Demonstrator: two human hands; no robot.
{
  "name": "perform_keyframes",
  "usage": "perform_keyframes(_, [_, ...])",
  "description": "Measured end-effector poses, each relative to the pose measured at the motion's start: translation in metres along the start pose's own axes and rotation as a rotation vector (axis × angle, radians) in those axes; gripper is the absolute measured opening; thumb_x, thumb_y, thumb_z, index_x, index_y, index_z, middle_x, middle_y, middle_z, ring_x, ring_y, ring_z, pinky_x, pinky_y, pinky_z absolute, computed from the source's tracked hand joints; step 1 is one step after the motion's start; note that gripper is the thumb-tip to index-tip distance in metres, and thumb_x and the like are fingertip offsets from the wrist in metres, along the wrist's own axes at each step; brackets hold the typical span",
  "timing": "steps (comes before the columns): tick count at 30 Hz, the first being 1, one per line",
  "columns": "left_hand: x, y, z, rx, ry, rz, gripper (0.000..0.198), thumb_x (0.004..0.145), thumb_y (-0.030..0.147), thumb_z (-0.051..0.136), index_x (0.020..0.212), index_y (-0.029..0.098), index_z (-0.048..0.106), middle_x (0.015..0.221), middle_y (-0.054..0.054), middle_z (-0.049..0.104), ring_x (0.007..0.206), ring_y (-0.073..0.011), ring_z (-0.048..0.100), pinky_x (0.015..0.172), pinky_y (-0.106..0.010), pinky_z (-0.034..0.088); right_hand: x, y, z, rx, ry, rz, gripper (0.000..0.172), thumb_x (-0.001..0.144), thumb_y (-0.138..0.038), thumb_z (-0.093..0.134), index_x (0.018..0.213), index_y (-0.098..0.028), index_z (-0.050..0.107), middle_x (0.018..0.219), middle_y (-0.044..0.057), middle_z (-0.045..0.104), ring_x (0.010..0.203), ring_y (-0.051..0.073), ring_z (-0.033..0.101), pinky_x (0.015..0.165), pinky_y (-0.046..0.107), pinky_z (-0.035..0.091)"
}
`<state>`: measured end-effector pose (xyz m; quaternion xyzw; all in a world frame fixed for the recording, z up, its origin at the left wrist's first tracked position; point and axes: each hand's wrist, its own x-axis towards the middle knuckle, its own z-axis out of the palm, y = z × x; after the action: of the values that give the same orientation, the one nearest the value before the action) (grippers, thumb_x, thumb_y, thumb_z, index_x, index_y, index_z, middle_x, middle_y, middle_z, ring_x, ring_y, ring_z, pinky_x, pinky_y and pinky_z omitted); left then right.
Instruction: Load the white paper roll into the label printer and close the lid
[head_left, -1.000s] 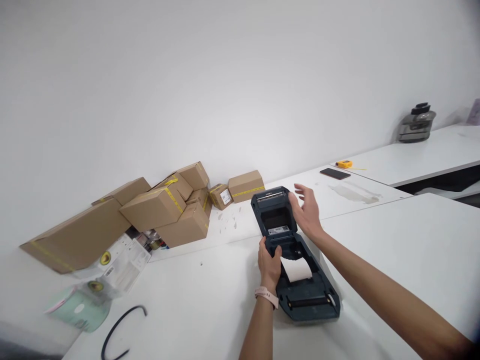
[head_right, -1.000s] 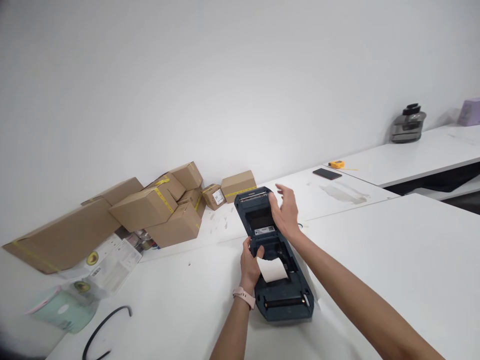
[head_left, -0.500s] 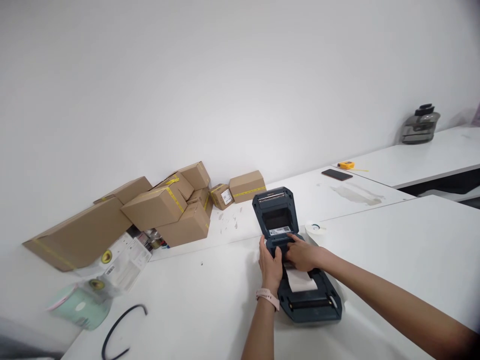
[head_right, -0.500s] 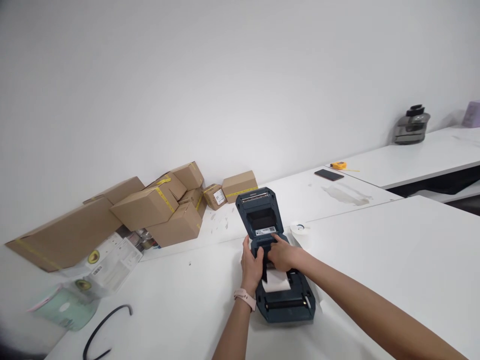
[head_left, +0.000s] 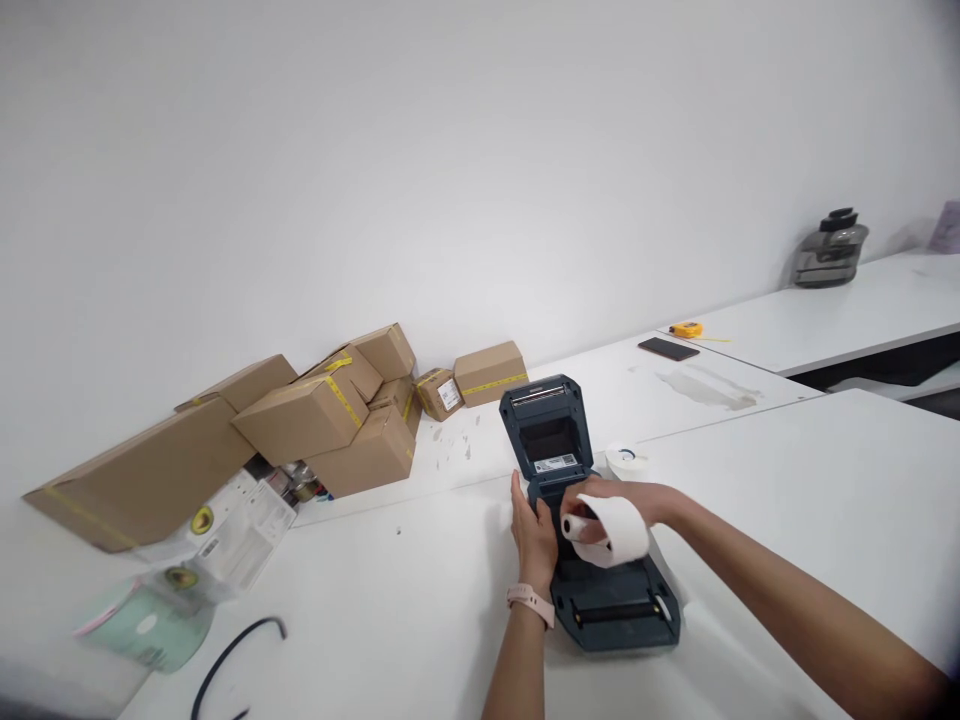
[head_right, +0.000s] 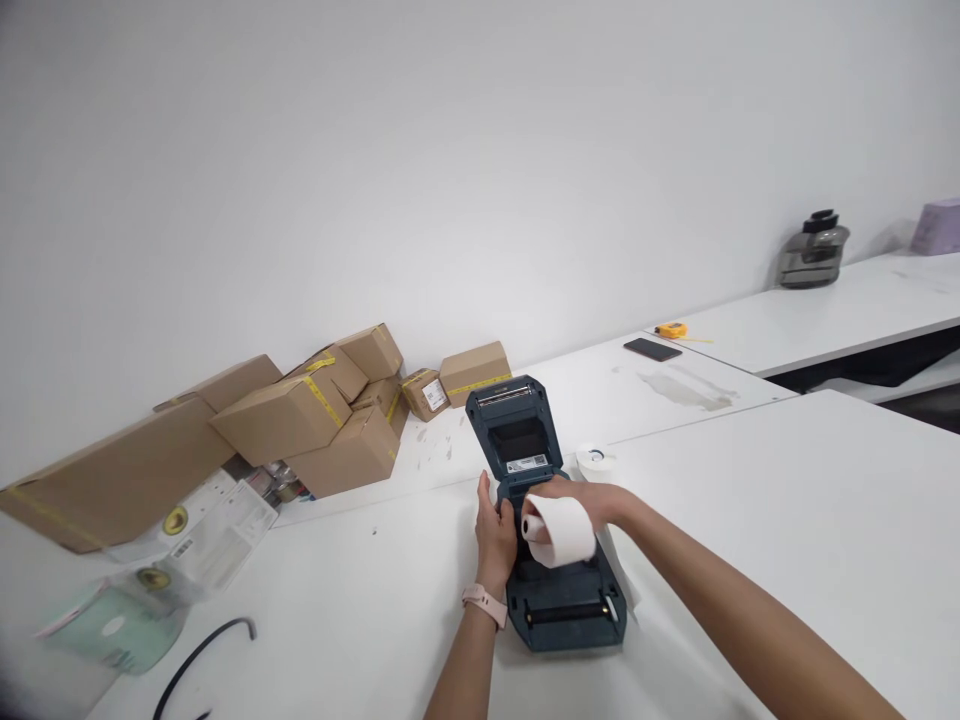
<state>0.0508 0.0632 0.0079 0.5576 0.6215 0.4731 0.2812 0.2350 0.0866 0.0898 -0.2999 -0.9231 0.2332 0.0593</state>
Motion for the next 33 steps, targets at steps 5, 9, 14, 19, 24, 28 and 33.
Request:
perform_keyframes(5, [-0.003, 0.0, 0.0, -0.034, 0.008, -0.011, 0.061, 0.092, 0.03, 0.044, 0.151, 0.02, 0.03, 0.158, -0.009, 0.035, 0.145, -0.0226, 0.034, 0.117, -0.034, 0.029, -0.083, 0.048, 0.003, 0.47, 0.441, 0.134, 0.039, 0.086, -0.055, 0.058, 0.111, -0.025, 0.062, 0.113, 0.008, 0.067, 0.107, 0.027, 0.06, 0.098, 0.04, 0.046])
perform_keyframes(9, [-0.002, 0.0, 0.001, -0.032, 0.005, -0.02, 0.058, 0.092, 0.028, 0.044, 0.149, 0.019, 0.033, 0.156, -0.011, 0.039, 0.143, -0.0237, 0.036, 0.116, -0.036, 0.03, -0.113, 0.109, 0.052, 0.455, 0.647, 0.414, 0.048, 0.081, -0.065, 0.058, 0.108, -0.025, 0.061, 0.107, 0.007, 0.069, 0.103, 0.028, 0.063, 0.102, 0.044, 0.044])
perform_keyframes(14, [-0.001, -0.002, 0.003, -0.024, 0.002, -0.043, 0.055, 0.092, 0.026, 0.042, 0.146, 0.019, 0.035, 0.148, -0.013, 0.049, 0.137, -0.0239, 0.045, 0.111, -0.038, 0.036, -0.111, 0.14, 0.088, 0.383, 0.643, 0.537, 0.045, 0.08, -0.063, 0.058, 0.107, -0.027, 0.062, 0.1, 0.006, 0.072, 0.097, 0.028, 0.067, 0.09, 0.04, 0.051])
perform_keyframes(19, [-0.003, 0.0, 0.002, -0.016, 0.006, -0.054, 0.051, 0.093, 0.027, 0.041, 0.143, 0.019, 0.036, 0.147, -0.014, 0.05, 0.133, -0.0234, 0.049, 0.107, -0.036, 0.039, -0.109, 0.139, 0.07, 0.473, 0.605, 0.523, 0.061, 0.079, -0.061, 0.062, 0.13, -0.028, 0.054, 0.127, 0.011, 0.066, 0.121, 0.032, 0.058, 0.102, 0.042, 0.047])
perform_keyframes(24, [-0.005, 0.002, 0.002, -0.004, 0.018, -0.072, 0.049, 0.093, 0.028, 0.041, 0.141, 0.02, 0.036, 0.147, -0.014, 0.05, 0.132, -0.0235, 0.05, 0.106, -0.036, 0.04, -0.087, 0.15, 0.039, 0.442, 0.582, 0.541, 0.078, 0.074, -0.059, 0.065, 0.142, -0.027, 0.041, 0.149, 0.013, 0.048, 0.136, 0.035, 0.045, 0.108, 0.047, 0.041])
perform_keyframes(28, [-0.006, 0.003, 0.002, 0.006, 0.02, -0.08, 0.048, 0.093, 0.028, 0.04, 0.141, 0.02, 0.036, 0.147, -0.013, 0.05, 0.133, -0.023, 0.049, 0.107, -0.036, 0.038, -0.051, 0.161, 0.022, 0.386, 0.465, 0.486, 0.083, 0.058, -0.05, 0.074, 0.133, -0.024, 0.051, 0.144, 0.013, 0.054, 0.132, 0.039, 0.048, 0.107, 0.044, 0.042])
perform_keyframes(33, [-0.006, 0.003, 0.003, 0.01, 0.027, -0.073, 0.047, 0.093, 0.027, 0.04, 0.14, 0.02, 0.038, 0.147, -0.013, 0.05, 0.132, -0.0253, 0.049, 0.106, -0.038, 0.038, -0.03, 0.159, 0.014, 0.43, 0.378, 0.468, 0.069, 0.054, -0.043, 0.078, 0.117, -0.022, 0.06, 0.115, 0.01, 0.072, 0.111, 0.04, 0.062, 0.094, 0.044, 0.049])
